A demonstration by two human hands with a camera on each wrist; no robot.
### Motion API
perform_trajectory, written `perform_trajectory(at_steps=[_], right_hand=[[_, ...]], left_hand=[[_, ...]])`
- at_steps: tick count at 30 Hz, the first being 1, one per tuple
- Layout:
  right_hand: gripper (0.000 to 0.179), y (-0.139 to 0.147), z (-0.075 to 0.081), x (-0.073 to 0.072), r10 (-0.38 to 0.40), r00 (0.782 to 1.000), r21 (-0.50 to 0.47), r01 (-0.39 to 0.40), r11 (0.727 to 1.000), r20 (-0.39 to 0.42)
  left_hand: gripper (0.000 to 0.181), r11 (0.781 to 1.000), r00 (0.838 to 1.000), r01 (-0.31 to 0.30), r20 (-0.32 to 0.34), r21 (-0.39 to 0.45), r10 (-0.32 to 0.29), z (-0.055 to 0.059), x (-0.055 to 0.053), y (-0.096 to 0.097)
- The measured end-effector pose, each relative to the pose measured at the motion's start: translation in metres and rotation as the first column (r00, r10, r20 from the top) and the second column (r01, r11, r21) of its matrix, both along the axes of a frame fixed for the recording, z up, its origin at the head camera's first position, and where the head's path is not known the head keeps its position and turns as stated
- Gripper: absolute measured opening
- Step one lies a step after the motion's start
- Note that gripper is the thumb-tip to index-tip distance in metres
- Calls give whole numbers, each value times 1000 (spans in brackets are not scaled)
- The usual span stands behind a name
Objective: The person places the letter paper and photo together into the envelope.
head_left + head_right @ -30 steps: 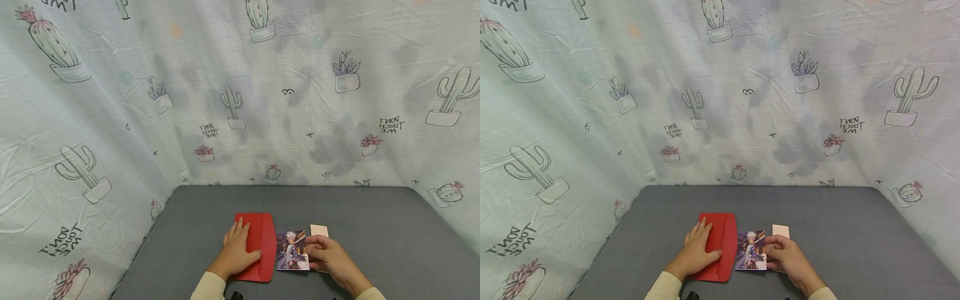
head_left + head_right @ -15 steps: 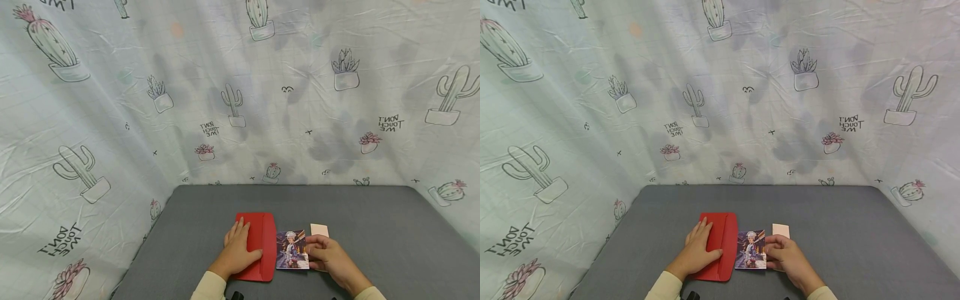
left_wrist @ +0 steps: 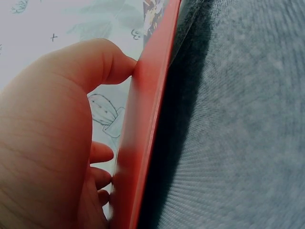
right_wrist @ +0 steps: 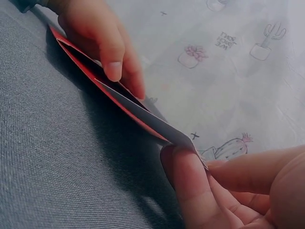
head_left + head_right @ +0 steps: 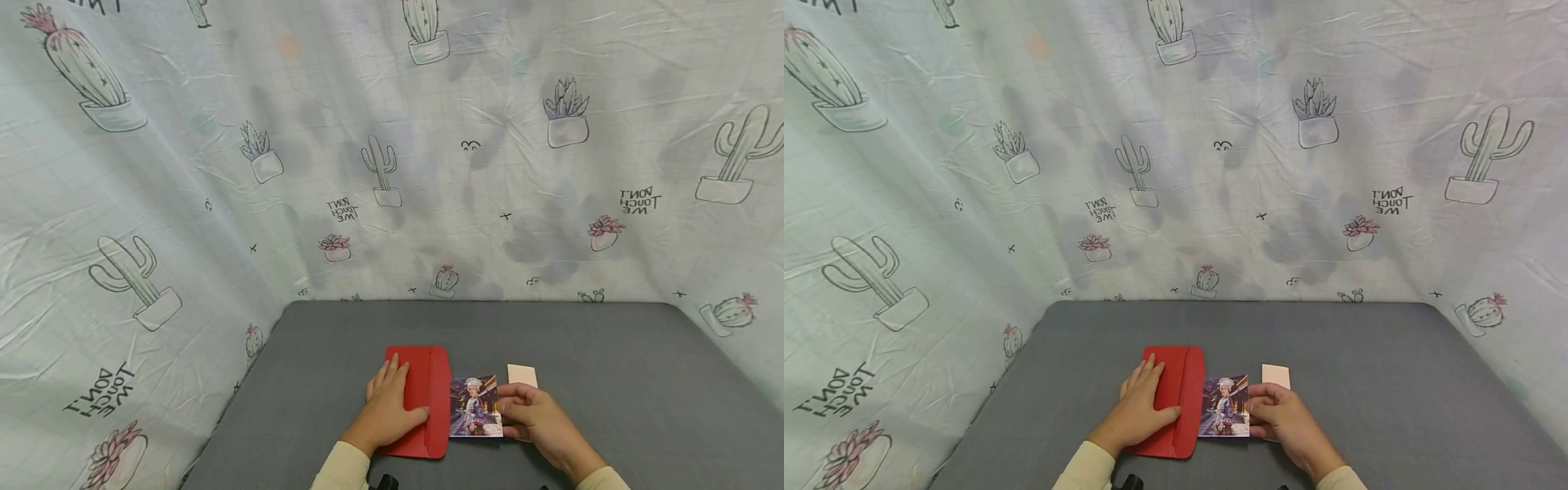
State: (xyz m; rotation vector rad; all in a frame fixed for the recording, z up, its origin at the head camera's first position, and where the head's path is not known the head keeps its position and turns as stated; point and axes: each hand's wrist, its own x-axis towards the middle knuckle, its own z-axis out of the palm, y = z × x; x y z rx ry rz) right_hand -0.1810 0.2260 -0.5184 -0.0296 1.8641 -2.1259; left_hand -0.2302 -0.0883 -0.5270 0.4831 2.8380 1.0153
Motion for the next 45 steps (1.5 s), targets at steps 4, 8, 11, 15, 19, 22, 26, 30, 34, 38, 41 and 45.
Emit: perform_trajectory(at_steps=[4, 8, 11, 15, 19, 22, 26, 30, 34, 38, 41, 45], right_hand=[[34, -1, -1, 0, -5, 1000, 7, 5, 1000, 1], [35, -2, -2, -1, -11, 1000, 10, 11, 1000, 3], [35, -4, -3, -1, -9, 1000, 7, 9, 1000, -4], [33, -6, -4, -1, -5, 1000, 4, 5, 1000, -14], [33, -10, -4, -1, -7, 1000, 4, 7, 1000, -13], [33, -13, -4, -1, -3, 1000, 4, 3, 1000, -13], [34, -15, -5, 0, 11, 1000, 0, -11, 1000, -27], [34, -16, -6, 0, 10, 1000, 4, -10, 1000, -28], [35, -18, -6, 0, 5, 1000, 5, -5, 1000, -21], [35, -20, -6, 1, 14, 1000, 3, -13, 1000, -26], [35, -21, -6, 1, 14, 1000, 8, -14, 1000, -24], [35, -22, -6, 1, 13, 1000, 16, -13, 1000, -19]], left_hand=[[100, 1000, 1000, 4, 2, 4, -4, 0, 0, 0], [99, 1000, 1000, 1, 3, 12, -1, 1, 0, 0], [99, 1000, 1000, -1, -1, 17, 1, 1, 0, -1], [100, 1000, 1000, -1, -4, 17, 1, 1, 0, 0], [101, 1000, 1000, -1, 2, 17, 1, 1, 0, 0], [101, 1000, 1000, -1, 5, 19, 0, 1, 0, 0], [101, 1000, 1000, 1, 5, 15, -1, 1, -1, -1], [101, 1000, 1000, 3, 7, 9, -3, 1, -1, -1], [100, 1000, 1000, 10, 7, 5, -10, 2, 0, 0], [100, 1000, 1000, 14, 3, 7, -14, 3, 0, 1], [99, 1000, 1000, 17, -9, 13, -17, 2, 1, 2], [99, 1000, 999, 24, -22, 9, -24, 1, 1, 3]])
